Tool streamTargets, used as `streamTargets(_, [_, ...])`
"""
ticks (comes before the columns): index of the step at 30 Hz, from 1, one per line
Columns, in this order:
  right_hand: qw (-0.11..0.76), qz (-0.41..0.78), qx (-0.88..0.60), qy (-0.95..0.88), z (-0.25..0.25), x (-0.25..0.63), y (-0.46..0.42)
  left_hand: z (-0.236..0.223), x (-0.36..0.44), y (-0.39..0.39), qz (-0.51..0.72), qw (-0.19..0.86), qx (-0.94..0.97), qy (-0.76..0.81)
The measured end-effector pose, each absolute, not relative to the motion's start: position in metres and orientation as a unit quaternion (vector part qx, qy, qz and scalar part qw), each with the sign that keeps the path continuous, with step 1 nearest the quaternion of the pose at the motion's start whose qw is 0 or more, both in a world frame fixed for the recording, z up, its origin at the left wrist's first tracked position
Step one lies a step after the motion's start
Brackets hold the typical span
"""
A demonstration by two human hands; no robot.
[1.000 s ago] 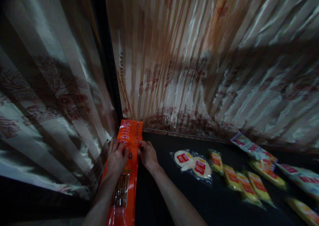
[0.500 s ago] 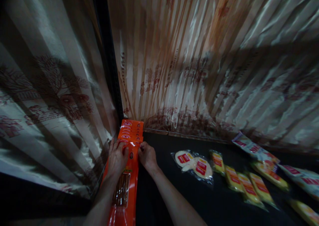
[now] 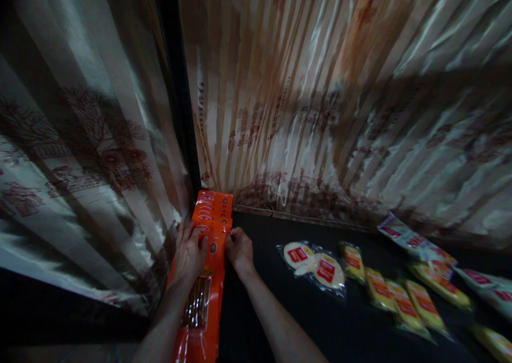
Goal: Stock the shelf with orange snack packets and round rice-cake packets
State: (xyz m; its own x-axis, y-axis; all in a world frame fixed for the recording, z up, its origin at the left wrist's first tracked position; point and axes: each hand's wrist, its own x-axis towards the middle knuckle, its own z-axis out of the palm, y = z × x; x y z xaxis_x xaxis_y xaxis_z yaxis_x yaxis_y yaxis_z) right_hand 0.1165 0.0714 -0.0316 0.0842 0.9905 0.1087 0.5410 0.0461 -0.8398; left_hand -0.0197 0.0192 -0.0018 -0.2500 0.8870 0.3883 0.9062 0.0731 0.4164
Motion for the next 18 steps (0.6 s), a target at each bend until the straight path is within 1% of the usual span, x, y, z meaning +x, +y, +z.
streamTargets(5, [0.422,0.285,-0.578,-0.637,-0.026,0.122,0.063,-0.003,-0.017,0.016,-0.267,0.023,-0.595,-0.758])
streamTargets(7, [0.415,0.262,-0.570,-0.658,-0.021,0.124,0.056,-0.003,-0.015,0.014,-0.254,0.029,-0.580,-0.774])
streamTargets(9, [0.389,0.266,-0.561,-0.680,-0.015,0.125,0.050,-0.002,-0.012,0.011,-0.238,0.023,-0.573,-0.784])
streamTargets(13, [0.338,0.324,-0.556,-0.687,-0.007,0.125,0.046,-0.001,-0.009,0.006,-0.209,-0.009,-0.577,-0.790])
streamTargets(16, [0.336,0.365,-0.546,-0.675,-0.003,0.124,0.050,-0.002,-0.009,0.004,-0.203,-0.014,-0.588,-0.783])
streamTargets(18, [0.335,0.425,-0.539,-0.646,0.000,0.123,0.051,-0.003,-0.010,0.004,-0.202,-0.010,-0.591,-0.781])
